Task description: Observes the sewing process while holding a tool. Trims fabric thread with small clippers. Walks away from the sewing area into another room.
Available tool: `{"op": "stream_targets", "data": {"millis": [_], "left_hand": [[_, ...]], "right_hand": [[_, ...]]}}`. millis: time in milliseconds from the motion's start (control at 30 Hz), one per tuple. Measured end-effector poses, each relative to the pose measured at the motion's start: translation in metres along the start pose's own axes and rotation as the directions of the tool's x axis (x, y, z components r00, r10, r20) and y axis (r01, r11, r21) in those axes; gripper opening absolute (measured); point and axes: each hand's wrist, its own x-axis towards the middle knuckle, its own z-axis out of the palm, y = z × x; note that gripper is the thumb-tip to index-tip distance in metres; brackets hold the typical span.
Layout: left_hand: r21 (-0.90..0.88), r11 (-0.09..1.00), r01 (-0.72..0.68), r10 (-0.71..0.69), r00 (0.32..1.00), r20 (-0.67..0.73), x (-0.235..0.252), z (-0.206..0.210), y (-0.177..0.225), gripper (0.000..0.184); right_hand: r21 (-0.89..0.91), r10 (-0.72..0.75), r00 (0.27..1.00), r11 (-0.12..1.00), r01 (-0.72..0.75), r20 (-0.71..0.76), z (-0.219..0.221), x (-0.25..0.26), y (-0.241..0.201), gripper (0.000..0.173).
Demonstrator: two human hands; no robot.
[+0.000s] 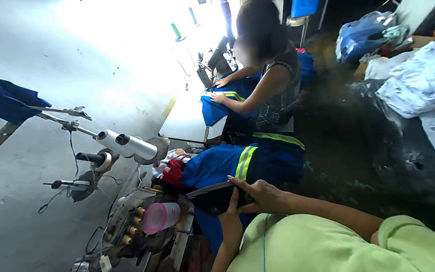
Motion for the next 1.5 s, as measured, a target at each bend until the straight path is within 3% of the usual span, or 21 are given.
{"op": "stream_targets", "data": {"millis": [233, 367, 500, 733, 967, 1133, 1500], "left_hand": [[0.012, 1.0, -0.015, 0.015, 1.0, -0.013, -0.0009, 0.0012, 0.0002, 0.016], [0.033, 0.999, -0.032, 0.031, 0.999, 0.033, -0.0004, 0.0006, 0.0017, 0.018], [0.002, 1.0, -0.027, 0.026, 0.992, 0.122, 0.001, -0.0046, -0.0004, 0.033], [0.015, 1.0, -0.014, 0.012, 0.989, 0.146, 0.0009, -0.0062, -0.0002, 0.034], [0.046, 0.999, 0.017, -0.021, 0.996, 0.085, -0.0007, -0.0033, 0.0041, 0.03], [0.046, 0.999, 0.018, -0.02, 0.999, 0.048, -0.0007, -0.0022, 0.0035, 0.018], [0.043, 0.999, 0.033, -0.034, 0.999, 0.033, -0.0003, -0.0018, 0.0039, 0.019]], "right_hand": [[-0.035, -0.015, 1.0, 0.999, 0.014, -0.027, 0.0002, -0.0005, 0.0015, 0.076], [0.017, -0.017, 0.999, 1.0, 0.017, -0.041, 0.0014, -0.0006, 0.0032, 0.081], [0.108, -0.003, 1.0, 0.994, 0.002, 0.009, 0.0002, -0.0001, 0.0021, 0.088], [0.151, -0.011, 0.999, 0.988, 0.004, 0.051, -0.0024, 0.0005, 0.0025, 0.086], [0.151, 0.063, 0.993, 0.985, -0.078, 0.101, -0.0049, 0.0009, -0.0015, 0.087], [0.102, 0.065, 0.995, 0.992, -0.072, 0.073, -0.0041, 0.0, -0.0009, 0.084], [0.026, 0.044, 0.999, 0.999, -0.045, 0.024, -0.0049, -0.0018, -0.0017, 0.079]]}}
